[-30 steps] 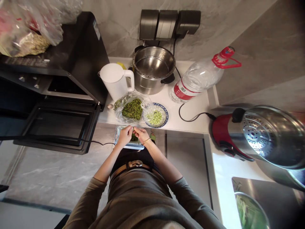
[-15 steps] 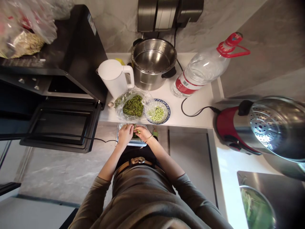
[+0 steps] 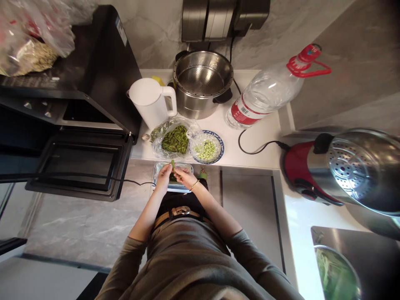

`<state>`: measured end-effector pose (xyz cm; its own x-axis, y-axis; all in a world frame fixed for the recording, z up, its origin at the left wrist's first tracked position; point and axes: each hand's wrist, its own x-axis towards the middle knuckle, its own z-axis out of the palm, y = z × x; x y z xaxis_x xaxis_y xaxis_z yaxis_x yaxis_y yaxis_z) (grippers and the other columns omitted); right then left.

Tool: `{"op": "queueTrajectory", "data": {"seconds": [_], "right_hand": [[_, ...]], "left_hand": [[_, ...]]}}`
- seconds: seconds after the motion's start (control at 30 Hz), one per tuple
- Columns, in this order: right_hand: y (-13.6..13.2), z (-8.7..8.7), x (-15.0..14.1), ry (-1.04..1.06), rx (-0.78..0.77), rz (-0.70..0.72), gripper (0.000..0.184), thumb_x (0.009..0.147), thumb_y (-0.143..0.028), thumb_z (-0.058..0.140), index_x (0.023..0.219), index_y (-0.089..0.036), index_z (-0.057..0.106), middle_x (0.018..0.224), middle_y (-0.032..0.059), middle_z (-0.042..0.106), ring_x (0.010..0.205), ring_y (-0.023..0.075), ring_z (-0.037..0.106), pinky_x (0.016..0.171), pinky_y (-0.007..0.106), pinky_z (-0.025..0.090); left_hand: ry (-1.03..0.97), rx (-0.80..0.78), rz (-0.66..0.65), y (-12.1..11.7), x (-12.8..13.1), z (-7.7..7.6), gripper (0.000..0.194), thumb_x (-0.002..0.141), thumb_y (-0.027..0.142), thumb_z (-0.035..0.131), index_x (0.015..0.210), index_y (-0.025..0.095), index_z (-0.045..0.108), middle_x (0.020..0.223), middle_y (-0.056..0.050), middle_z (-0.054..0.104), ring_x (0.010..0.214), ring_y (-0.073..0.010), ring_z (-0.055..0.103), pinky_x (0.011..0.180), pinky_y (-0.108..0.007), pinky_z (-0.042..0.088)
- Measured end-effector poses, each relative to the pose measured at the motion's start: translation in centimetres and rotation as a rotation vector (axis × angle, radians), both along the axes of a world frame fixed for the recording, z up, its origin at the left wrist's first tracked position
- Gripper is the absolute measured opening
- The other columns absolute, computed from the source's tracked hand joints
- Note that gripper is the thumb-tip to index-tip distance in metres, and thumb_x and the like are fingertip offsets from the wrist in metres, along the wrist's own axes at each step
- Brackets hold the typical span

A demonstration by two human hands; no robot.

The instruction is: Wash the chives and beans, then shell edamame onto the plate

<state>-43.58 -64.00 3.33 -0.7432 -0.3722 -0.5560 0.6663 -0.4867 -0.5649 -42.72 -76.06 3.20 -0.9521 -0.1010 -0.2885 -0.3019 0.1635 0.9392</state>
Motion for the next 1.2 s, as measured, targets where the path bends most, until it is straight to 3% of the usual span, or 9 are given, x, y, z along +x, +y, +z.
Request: {"op": "queueTrajectory", "data": {"seconds": [0.13,0.37,0.6,0.83,1.03,1.2], "right_hand": [[-0.2,0.0,-0.1,0.043,0.046,-0.096,0.033,0.047,-0.041,0.085,0.062,-0.017,0.068,0.050,-0.0040,0.052,0.046,0.0041,0.035,0.040,0.021,0.017],[-0.5,0.0,0.0,0.107,0.121,-0.173,0.030,0.051,-0.041,0.082,0.068,-0.018,0.072,0.055,-0.0030,0.058,0.045,0.0040,0.033,0.042,0.023,0.019],[0.0,-0.3,-0.3,-0.024,0.000,-0.227,0.028,0.047,-0.030,0.086,0.065,-0.016,0.069,0.052,-0.0046,0.054,0.046,0.0036,0.034,0.041,0.021,0.020],[-0.3,-1.0,-0.4,-0.269,-0.042,-0.296,0.027,0.048,-0.031,0.086,0.060,-0.017,0.066,0.054,-0.0026,0.059,0.046,0.0042,0.042,0.040,0.018,0.027],[0.0,-1.1,-0.3,-0.060,0.175,-0.274,0.032,0.044,-0.039,0.086,0.051,-0.017,0.063,0.047,-0.0021,0.057,0.040,0.0035,0.032,0.039,0.022,0.018],[-0.5,-0.6,0.0,0.087,0.268,-0.275,0.032,0.048,-0.044,0.082,0.052,-0.018,0.065,0.047,-0.0026,0.057,0.040,0.0037,0.029,0.040,0.024,0.018]], "left_hand": [[0.011,0.091,0.034,0.2,0.1,0.2,0.038,0.082,0.053,0.055,0.093,0.018,0.068,0.105,-0.007,0.071,0.102,-0.0189,0.064,0.089,-0.032,0.050],[-0.015,0.170,0.112,0.3,-0.1,-0.1,0.034,0.079,0.049,0.059,0.087,0.016,0.066,0.103,-0.007,0.071,0.097,-0.0192,0.065,0.086,-0.033,0.051],[0.147,-0.089,-0.061,-0.8,-0.3,1.3,0.026,0.082,0.039,0.059,0.093,0.018,0.069,0.098,-0.006,0.072,0.092,-0.0170,0.066,0.081,-0.029,0.051],[0.252,-0.315,-0.098,-0.3,-0.1,1.7,0.021,0.086,0.032,0.057,0.096,0.021,0.071,0.099,-0.006,0.073,0.092,-0.0179,0.068,0.087,-0.032,0.052],[0.256,-0.505,-0.191,-0.5,0.0,2.2,0.017,0.087,0.028,0.055,0.091,0.021,0.070,0.093,-0.006,0.074,0.086,-0.0183,0.068,0.084,-0.032,0.051],[0.102,-0.465,-0.086,-0.4,0.0,1.5,0.023,0.089,0.032,0.049,0.084,0.018,0.067,0.074,-0.004,0.070,0.066,-0.0147,0.063,0.067,-0.025,0.047]]}}
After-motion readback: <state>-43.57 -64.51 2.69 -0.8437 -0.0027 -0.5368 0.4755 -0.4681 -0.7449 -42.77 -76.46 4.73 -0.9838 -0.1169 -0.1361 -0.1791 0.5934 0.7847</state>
